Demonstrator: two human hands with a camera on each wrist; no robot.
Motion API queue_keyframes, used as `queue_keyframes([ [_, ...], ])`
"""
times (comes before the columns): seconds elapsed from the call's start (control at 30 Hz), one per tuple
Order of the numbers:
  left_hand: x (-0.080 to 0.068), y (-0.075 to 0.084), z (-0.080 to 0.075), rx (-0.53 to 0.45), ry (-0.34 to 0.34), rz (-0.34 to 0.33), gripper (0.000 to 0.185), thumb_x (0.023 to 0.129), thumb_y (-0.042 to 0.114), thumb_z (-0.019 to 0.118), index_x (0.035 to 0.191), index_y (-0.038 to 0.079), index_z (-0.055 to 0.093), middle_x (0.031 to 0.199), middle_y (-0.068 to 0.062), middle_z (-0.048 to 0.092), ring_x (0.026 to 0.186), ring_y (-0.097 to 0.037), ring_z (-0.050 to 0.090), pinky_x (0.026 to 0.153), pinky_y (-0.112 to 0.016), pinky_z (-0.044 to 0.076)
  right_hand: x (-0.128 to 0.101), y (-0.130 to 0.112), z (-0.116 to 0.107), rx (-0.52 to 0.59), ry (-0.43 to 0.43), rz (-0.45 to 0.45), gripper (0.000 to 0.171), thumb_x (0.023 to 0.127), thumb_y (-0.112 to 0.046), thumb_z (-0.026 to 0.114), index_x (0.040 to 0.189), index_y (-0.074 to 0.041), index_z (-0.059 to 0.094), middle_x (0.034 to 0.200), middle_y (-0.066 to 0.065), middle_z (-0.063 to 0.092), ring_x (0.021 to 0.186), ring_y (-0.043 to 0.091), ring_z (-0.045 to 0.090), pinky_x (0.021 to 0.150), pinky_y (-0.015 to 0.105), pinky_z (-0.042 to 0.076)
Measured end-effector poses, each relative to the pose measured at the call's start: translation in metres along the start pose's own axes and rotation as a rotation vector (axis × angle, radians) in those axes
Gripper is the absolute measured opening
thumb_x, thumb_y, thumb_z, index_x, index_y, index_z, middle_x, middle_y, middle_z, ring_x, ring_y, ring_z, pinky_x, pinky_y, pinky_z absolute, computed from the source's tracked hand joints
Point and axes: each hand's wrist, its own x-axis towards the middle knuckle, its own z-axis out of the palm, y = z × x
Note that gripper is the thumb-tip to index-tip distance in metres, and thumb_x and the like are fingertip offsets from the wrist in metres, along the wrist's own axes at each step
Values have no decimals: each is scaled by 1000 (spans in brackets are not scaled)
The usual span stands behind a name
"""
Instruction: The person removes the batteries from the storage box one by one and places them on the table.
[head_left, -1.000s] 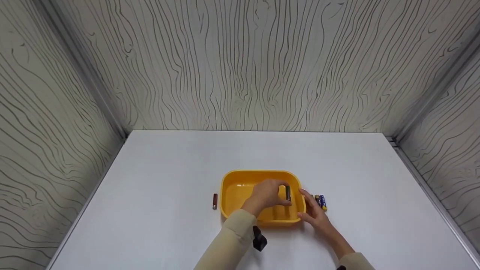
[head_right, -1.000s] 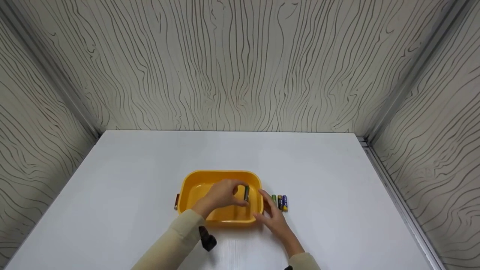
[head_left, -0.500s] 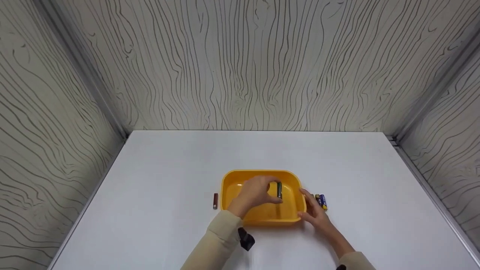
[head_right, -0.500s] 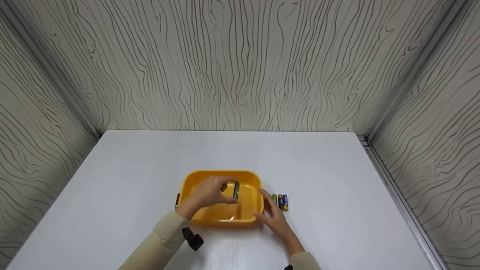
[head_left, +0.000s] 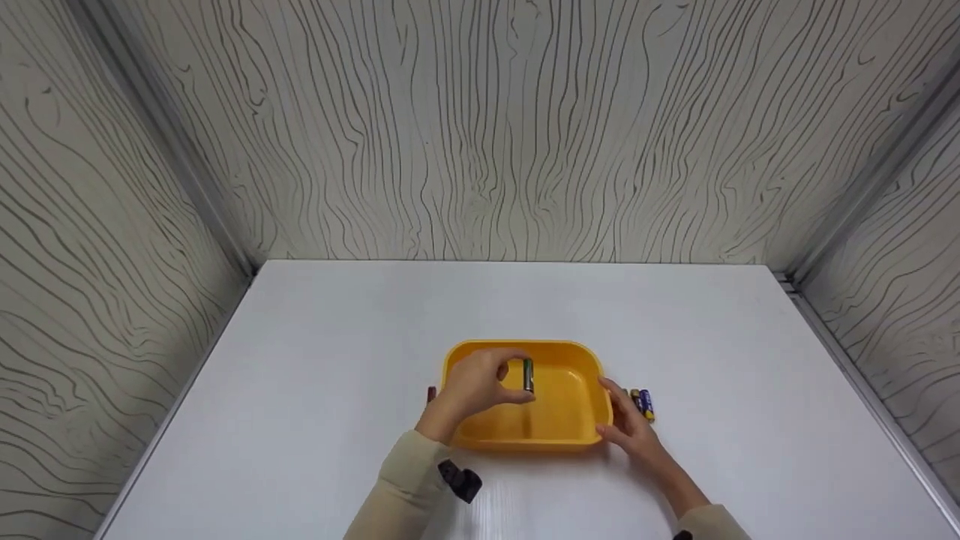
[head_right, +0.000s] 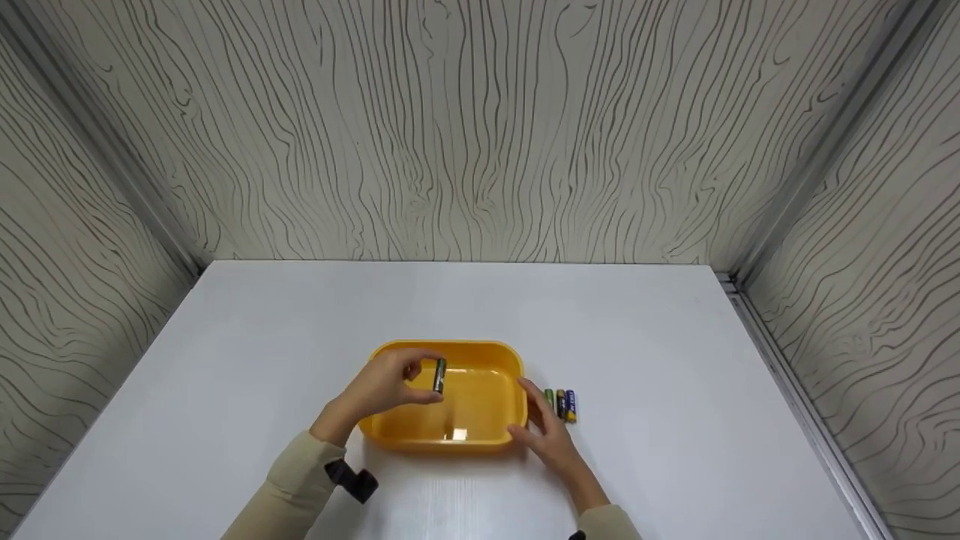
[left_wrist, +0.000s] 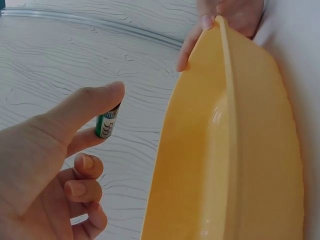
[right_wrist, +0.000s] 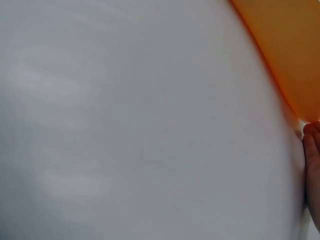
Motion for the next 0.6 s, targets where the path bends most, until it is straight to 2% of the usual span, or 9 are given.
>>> queue_keyframes([
  [0.13, -5, -8, -6, -30, -1, -12, 51, 75, 36, 81, 121, 18, 65, 86, -16, 63, 66, -7, 38, 58, -19, 28, 0, -1, 0, -12, 14, 29, 72, 90, -3, 59, 152, -9, 24, 156, 19, 29, 122, -14, 47, 103, 3, 36],
  [0.23, -8, -15, -9, -42, -5, 2, 51, 75, 35, 81, 121, 18, 65, 87, -17, 64, 65, -7, 37, 57, -19, 27, 0, -1, 0, -13, 31, 52, 73, 89, -4, 60, 153, -12, 24, 157, 11, 29, 124, -15, 45, 103, 2, 35],
  [0.4, -14, -25, -16, -98, -10, 8, 51, 76, 32, 81, 122, 15, 65, 85, -18, 61, 66, -8, 38, 58, -19, 29, -1, 1, 1, 0, 27, 48, 73, 90, -5, 60, 153, -13, 24, 153, -11, 32, 125, -12, 47, 104, 5, 37],
  [0.5, -18, -32, -20, -154, -7, -11, 51, 76, 29, 81, 122, 15, 65, 81, -16, 57, 66, -9, 38, 58, -19, 29, 0, 1, 2, 4, 27, 44, 73, 89, -3, 59, 153, -11, 24, 153, -7, 33, 124, -11, 48, 104, 5, 38],
  [0.6, -20, -38, -23, -184, 2, -22, 51, 77, 29, 80, 123, 16, 64, 79, -15, 54, 65, -9, 38, 57, -19, 29, 1, 0, 2, 3, 25, 68, 73, 90, -5, 60, 153, -11, 23, 157, 7, 31, 122, -14, 47, 103, 4, 37],
])
